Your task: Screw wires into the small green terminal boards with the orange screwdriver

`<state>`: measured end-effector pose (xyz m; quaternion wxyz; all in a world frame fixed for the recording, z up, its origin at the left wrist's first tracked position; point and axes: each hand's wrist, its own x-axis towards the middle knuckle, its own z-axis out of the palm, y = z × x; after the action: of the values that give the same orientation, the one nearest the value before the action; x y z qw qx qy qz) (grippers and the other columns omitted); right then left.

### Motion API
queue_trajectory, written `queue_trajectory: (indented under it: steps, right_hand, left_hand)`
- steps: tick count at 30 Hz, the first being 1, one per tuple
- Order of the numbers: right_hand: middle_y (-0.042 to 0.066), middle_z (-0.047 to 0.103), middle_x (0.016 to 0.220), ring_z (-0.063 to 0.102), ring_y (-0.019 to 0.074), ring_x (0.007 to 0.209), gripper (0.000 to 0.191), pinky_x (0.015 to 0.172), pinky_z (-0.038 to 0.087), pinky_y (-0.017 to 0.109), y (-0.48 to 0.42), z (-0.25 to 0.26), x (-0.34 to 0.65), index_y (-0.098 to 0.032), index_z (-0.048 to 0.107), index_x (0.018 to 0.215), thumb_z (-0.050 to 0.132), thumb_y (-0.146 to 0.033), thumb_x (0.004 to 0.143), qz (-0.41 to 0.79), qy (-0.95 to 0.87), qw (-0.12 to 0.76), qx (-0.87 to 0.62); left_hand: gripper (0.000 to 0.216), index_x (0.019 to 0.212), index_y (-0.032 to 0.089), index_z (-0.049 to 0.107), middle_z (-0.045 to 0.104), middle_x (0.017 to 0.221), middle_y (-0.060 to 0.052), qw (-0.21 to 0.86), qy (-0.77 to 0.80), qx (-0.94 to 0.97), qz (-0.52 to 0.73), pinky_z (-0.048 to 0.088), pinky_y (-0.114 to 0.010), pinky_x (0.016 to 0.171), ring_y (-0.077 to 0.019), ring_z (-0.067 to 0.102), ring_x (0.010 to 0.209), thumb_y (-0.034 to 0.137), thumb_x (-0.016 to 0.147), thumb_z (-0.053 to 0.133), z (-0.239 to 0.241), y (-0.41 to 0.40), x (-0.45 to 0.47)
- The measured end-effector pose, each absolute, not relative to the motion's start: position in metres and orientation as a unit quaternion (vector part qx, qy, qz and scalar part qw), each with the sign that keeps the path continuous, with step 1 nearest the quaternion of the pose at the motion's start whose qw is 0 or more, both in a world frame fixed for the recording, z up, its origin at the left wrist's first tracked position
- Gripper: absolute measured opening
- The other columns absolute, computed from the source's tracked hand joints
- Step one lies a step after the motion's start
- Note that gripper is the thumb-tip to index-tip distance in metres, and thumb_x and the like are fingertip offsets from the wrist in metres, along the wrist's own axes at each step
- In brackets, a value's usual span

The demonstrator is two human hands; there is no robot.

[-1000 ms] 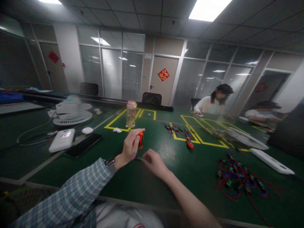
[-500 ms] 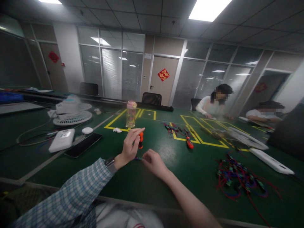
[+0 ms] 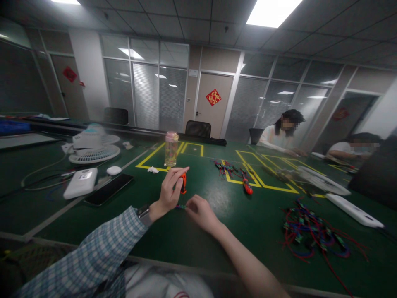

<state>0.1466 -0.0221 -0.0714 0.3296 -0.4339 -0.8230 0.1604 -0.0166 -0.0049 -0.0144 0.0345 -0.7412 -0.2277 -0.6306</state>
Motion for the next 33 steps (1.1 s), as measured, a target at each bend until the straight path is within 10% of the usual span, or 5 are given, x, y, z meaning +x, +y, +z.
queue_trajectory:
  steps: [19, 28, 33]
  right_hand:
    - [0.000, 0.054, 0.075, 0.050, 0.0127, 0.066, 0.004, 0.061, 0.040, 0.024, -0.0220, -0.0713, 0.1475, -0.016, 0.062, 0.081, 0.059, -0.014, 0.080, 0.164, -0.825, 0.330, -0.428]
    - [0.001, 0.056, 0.076, 0.051, 0.0134, 0.066, 0.004, 0.061, 0.041, 0.024, -0.0228, -0.0692, 0.1469, -0.017, 0.062, 0.081, 0.059, -0.014, 0.080, 0.165, -0.823, 0.333, -0.430]
    - [0.000, 0.054, 0.074, 0.050, 0.0127, 0.064, 0.006, 0.060, 0.040, 0.024, -0.0240, -0.0681, 0.1465, -0.016, 0.063, 0.083, 0.059, -0.013, 0.080, 0.170, -0.822, 0.330, -0.431]
  left_hand:
    - [0.036, 0.127, 0.018, 0.051, 0.060, 0.110, -0.010, 0.016, -0.215, -0.750, -0.625, 0.046, -0.036, 0.090, -0.0187, 0.055, 0.103, 0.014, 0.095, 0.034, -0.0142, -0.0044, -0.0164]
    - [0.026, 0.111, 0.020, 0.061, 0.050, 0.091, -0.004, 0.049, -0.243, -0.713, -0.656, 0.048, -0.028, 0.075, -0.0148, 0.053, 0.084, 0.026, 0.086, 0.062, -0.0181, -0.0008, -0.0144]
    - [0.031, 0.121, 0.019, 0.056, 0.055, 0.102, -0.007, 0.004, -0.233, -0.734, -0.638, 0.047, -0.031, 0.084, -0.0170, 0.054, 0.096, 0.021, 0.095, 0.040, -0.0161, -0.0039, -0.0177]
